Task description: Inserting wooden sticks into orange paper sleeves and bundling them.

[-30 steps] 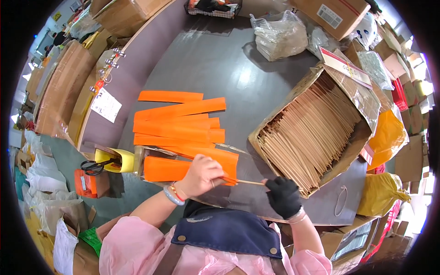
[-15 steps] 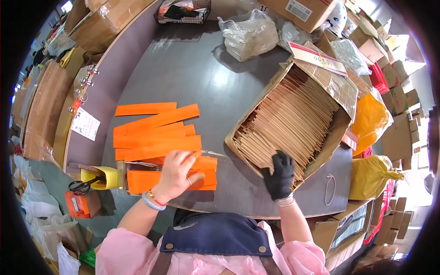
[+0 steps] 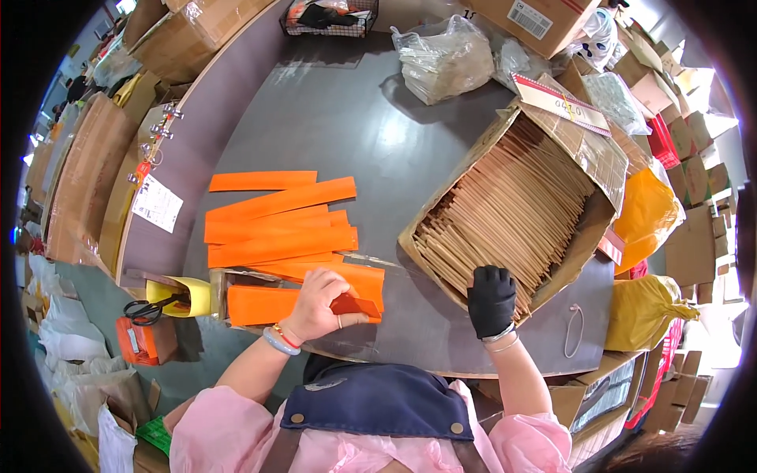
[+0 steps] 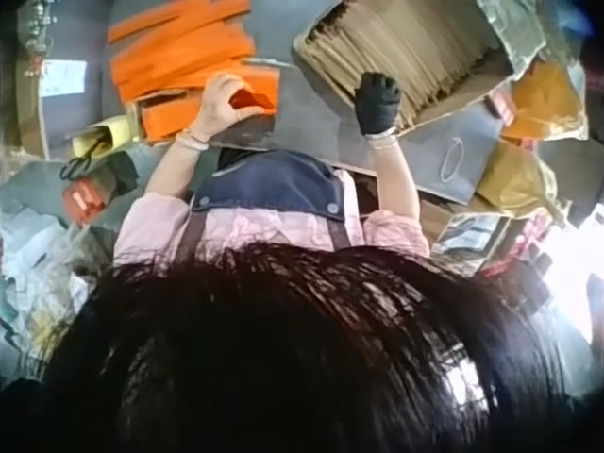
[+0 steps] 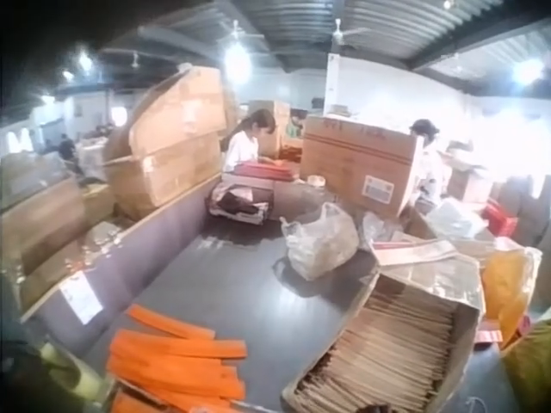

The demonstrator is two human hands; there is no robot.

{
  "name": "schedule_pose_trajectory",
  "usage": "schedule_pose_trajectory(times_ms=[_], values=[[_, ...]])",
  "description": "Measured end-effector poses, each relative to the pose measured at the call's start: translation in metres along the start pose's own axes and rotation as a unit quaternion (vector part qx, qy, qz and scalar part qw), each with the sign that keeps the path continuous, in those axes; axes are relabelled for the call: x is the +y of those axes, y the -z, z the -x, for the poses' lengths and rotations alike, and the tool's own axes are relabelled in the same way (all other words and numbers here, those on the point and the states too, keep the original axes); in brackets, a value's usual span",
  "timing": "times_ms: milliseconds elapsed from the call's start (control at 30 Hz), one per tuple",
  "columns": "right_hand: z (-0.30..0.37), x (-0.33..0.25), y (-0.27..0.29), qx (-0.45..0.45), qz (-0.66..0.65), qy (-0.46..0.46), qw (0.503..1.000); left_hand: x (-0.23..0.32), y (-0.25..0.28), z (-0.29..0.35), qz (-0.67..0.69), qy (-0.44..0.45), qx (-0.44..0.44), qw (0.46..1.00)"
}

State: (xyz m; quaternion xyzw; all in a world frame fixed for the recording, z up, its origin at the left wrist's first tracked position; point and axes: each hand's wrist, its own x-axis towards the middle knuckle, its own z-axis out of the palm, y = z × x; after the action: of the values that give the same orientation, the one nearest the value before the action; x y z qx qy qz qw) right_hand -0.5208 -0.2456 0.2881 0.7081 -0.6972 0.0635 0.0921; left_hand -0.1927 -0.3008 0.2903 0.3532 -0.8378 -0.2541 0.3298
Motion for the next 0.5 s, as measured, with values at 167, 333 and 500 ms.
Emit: schedule_pose_trajectory(times_ms=[167,333,500], values=[[-0.003,-0.003,0.002,-0.038,0.019,-0.023,0.999,-0.003,0.001,0.002,0.003,0.023,-0.045,0.999],[-0.006,-0.01,0.031,-0.025,-0.052,-0.016,0.998,-0.011,-0.001,0.01,0.018,0.047,-0.057,0.997],[0.008,-0.027,0.065,-0.033,-0.24,0.085,0.967,-0.015,0.0,0.008,0.074,0.045,-0.046,0.995]])
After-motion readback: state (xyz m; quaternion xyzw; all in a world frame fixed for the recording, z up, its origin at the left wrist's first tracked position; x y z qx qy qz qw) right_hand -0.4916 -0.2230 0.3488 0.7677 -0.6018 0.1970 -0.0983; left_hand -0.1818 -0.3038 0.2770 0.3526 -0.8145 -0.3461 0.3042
